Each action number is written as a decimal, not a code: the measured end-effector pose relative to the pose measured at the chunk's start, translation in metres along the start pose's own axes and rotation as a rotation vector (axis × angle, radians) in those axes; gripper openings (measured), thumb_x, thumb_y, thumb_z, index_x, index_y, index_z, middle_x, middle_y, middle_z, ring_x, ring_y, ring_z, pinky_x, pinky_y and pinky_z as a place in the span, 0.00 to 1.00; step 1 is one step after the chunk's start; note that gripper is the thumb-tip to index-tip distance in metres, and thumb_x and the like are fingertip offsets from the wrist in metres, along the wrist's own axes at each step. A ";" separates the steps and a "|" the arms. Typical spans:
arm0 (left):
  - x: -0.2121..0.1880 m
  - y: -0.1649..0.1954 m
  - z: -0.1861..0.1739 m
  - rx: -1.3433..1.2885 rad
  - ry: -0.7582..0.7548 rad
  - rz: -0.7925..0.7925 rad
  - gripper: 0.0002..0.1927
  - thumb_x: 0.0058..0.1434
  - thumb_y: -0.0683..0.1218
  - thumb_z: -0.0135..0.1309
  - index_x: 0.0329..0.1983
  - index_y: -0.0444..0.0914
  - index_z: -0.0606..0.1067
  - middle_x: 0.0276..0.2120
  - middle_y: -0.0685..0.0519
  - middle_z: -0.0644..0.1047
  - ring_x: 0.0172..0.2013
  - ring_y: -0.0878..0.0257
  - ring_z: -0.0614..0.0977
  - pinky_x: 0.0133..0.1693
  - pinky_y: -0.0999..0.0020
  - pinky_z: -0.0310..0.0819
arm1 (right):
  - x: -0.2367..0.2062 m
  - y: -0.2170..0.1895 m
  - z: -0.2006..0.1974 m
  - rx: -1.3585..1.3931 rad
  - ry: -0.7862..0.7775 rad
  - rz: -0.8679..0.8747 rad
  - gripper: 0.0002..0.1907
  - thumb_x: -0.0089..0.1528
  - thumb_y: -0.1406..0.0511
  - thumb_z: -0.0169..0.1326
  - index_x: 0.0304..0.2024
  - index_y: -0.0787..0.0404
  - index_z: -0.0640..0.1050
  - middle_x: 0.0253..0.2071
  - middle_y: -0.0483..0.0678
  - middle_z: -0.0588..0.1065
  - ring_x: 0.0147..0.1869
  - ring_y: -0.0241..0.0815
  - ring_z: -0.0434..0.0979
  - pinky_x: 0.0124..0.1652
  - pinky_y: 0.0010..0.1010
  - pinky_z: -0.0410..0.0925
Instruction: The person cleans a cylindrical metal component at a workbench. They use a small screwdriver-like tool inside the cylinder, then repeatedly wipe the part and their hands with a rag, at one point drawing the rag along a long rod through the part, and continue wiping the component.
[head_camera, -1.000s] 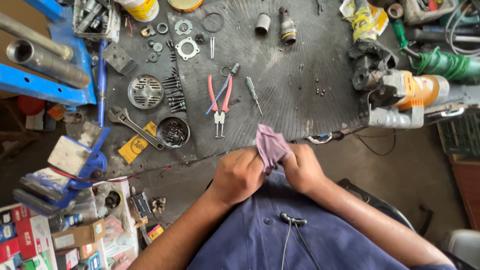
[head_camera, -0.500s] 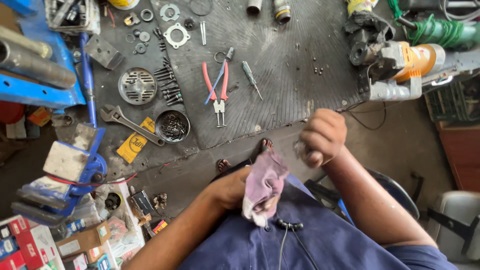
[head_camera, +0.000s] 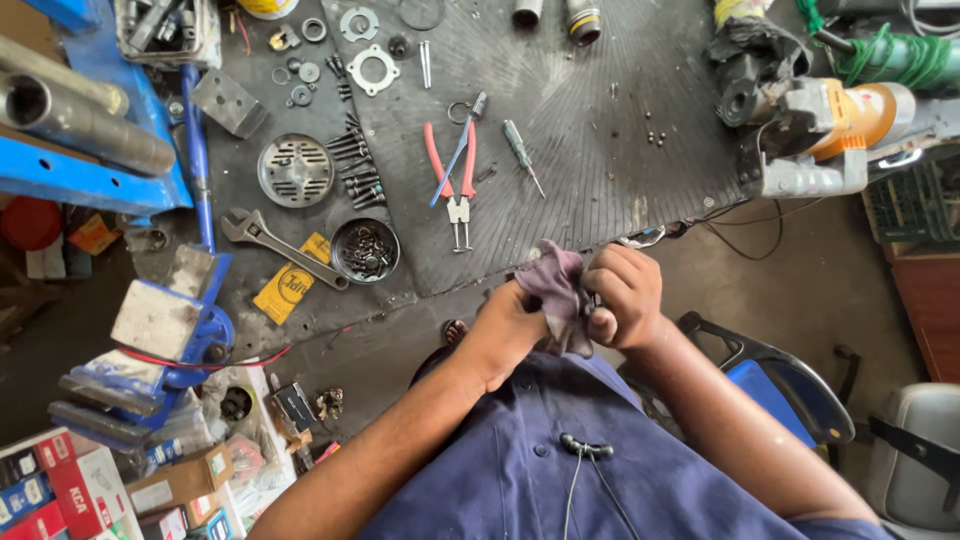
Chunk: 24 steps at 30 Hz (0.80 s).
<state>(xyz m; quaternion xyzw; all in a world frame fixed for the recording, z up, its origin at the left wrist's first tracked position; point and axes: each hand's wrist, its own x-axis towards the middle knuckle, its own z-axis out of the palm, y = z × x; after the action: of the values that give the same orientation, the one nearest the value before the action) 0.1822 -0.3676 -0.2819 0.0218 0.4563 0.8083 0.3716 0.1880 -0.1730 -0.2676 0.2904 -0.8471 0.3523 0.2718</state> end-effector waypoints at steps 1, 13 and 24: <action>0.000 -0.001 -0.001 0.068 -0.019 0.005 0.12 0.66 0.40 0.56 0.51 0.35 0.78 0.39 0.57 0.79 0.38 0.73 0.79 0.41 0.74 0.76 | 0.005 0.004 -0.006 -0.006 -0.032 -0.080 0.29 0.73 0.49 0.37 0.29 0.64 0.71 0.28 0.51 0.66 0.29 0.52 0.68 0.30 0.41 0.62; 0.007 0.076 -0.025 0.388 -0.309 -0.364 0.10 0.67 0.45 0.49 0.47 0.40 0.79 0.27 0.55 0.77 0.23 0.70 0.74 0.26 0.73 0.68 | 0.036 0.030 -0.065 -0.057 -0.023 -0.426 0.27 0.72 0.52 0.37 0.26 0.62 0.71 0.25 0.47 0.65 0.25 0.46 0.67 0.25 0.38 0.62; 0.050 0.053 0.039 0.833 -0.005 0.315 0.08 0.56 0.40 0.57 0.38 0.35 0.78 0.31 0.45 0.80 0.33 0.55 0.84 0.39 0.63 0.77 | 0.018 0.070 -0.055 -0.043 -0.034 -0.226 0.28 0.70 0.50 0.39 0.28 0.64 0.72 0.27 0.51 0.67 0.27 0.50 0.68 0.27 0.41 0.61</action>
<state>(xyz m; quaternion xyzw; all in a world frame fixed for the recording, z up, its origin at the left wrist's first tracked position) 0.1297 -0.3246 -0.2339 0.2408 0.7330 0.6023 0.2047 0.1416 -0.0959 -0.2529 0.3839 -0.8208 0.2963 0.3017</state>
